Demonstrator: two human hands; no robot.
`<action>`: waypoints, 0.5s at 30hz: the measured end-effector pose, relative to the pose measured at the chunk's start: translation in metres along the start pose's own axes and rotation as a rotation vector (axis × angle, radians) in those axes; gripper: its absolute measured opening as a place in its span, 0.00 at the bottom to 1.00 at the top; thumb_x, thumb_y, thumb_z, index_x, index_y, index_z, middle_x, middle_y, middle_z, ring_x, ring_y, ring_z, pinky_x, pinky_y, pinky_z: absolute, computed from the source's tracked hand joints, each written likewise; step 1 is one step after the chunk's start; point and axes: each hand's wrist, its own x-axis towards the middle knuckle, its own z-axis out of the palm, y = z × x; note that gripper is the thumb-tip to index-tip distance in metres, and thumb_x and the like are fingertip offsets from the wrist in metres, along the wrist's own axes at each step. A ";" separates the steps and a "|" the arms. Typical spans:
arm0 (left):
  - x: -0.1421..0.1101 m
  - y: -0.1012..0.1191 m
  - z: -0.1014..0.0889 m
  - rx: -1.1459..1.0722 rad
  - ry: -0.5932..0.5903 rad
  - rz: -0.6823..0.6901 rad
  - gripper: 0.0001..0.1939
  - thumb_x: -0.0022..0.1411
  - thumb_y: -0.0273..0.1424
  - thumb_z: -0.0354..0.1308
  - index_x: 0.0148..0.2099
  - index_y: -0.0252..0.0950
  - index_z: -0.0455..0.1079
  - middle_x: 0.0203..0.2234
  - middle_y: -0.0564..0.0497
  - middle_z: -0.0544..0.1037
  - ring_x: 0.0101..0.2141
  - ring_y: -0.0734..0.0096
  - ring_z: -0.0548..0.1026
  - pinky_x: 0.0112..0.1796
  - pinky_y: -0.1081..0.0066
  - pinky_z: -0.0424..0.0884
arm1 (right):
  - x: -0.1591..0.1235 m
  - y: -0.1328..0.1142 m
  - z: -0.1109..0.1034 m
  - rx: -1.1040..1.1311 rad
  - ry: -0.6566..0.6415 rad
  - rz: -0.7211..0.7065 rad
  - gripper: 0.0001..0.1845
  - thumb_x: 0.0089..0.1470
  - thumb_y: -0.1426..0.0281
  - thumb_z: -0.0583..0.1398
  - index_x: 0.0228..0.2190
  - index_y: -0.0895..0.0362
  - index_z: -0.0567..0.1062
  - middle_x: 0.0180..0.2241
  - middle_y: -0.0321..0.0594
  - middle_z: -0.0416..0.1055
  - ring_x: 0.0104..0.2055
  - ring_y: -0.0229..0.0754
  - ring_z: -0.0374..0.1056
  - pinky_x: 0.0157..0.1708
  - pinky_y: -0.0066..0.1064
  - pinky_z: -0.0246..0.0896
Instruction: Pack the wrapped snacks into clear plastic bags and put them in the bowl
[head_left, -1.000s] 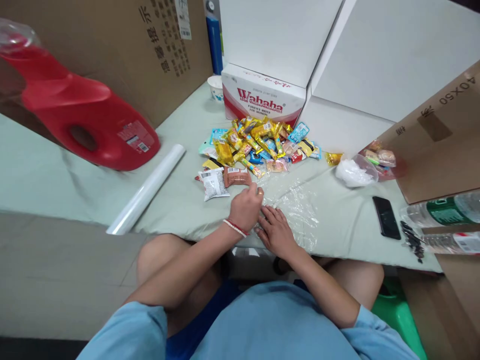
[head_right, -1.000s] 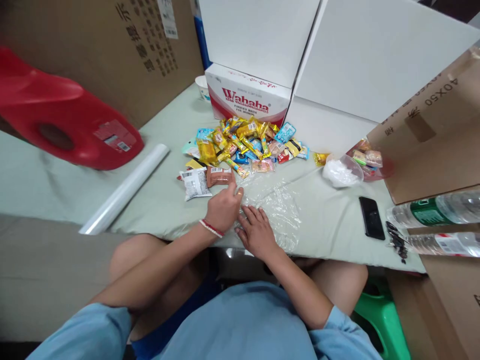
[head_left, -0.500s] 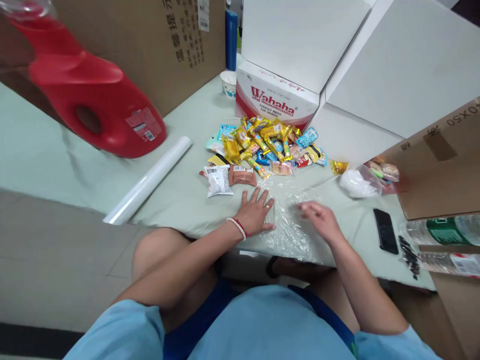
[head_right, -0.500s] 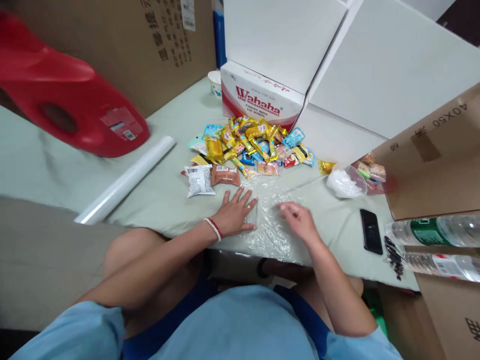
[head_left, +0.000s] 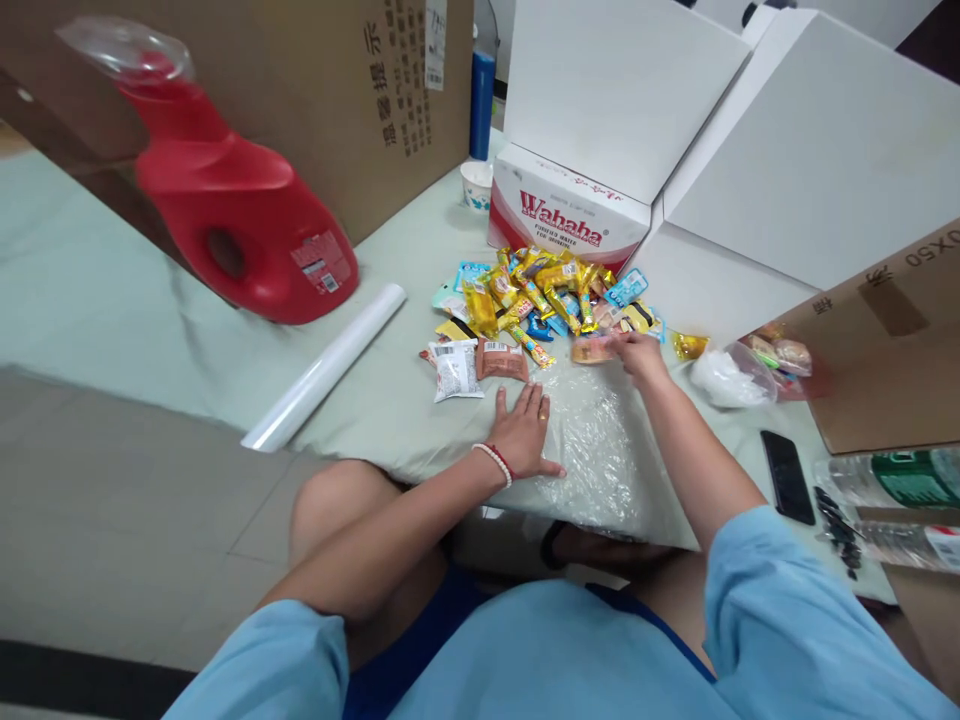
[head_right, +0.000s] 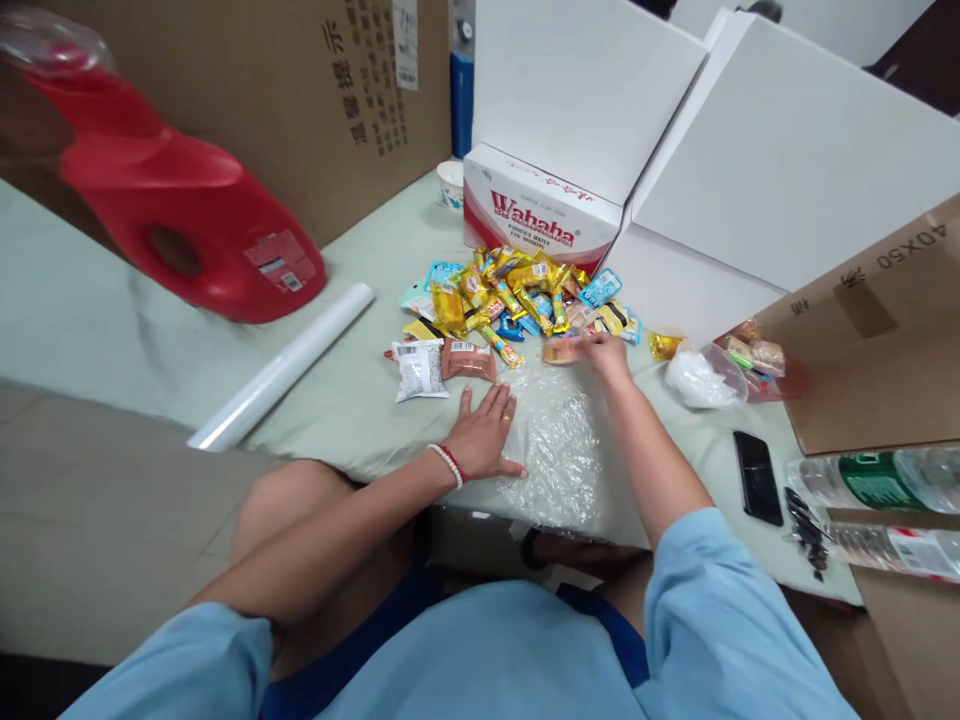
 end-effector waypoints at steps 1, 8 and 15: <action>0.000 0.000 0.000 -0.004 0.002 -0.004 0.64 0.51 0.67 0.57 0.76 0.29 0.47 0.74 0.31 0.41 0.73 0.36 0.37 0.64 0.29 0.32 | -0.006 -0.001 -0.017 0.003 0.014 -0.016 0.15 0.44 0.58 0.65 0.26 0.57 0.72 0.21 0.34 0.68 0.24 0.37 0.62 0.24 0.27 0.57; -0.001 0.002 -0.001 -0.010 -0.002 -0.022 0.64 0.50 0.66 0.59 0.76 0.31 0.47 0.75 0.34 0.42 0.72 0.34 0.36 0.63 0.26 0.33 | -0.083 -0.013 -0.118 -0.349 -0.176 -0.183 0.10 0.43 0.62 0.64 0.26 0.54 0.70 0.20 0.32 0.68 0.22 0.36 0.61 0.24 0.27 0.50; 0.001 0.002 0.001 0.012 0.003 -0.023 0.64 0.51 0.67 0.58 0.76 0.31 0.47 0.75 0.33 0.41 0.73 0.35 0.37 0.63 0.25 0.33 | -0.144 -0.018 -0.036 -0.510 -0.398 -0.231 0.08 0.55 0.62 0.63 0.32 0.54 0.74 0.26 0.36 0.74 0.27 0.40 0.67 0.27 0.28 0.52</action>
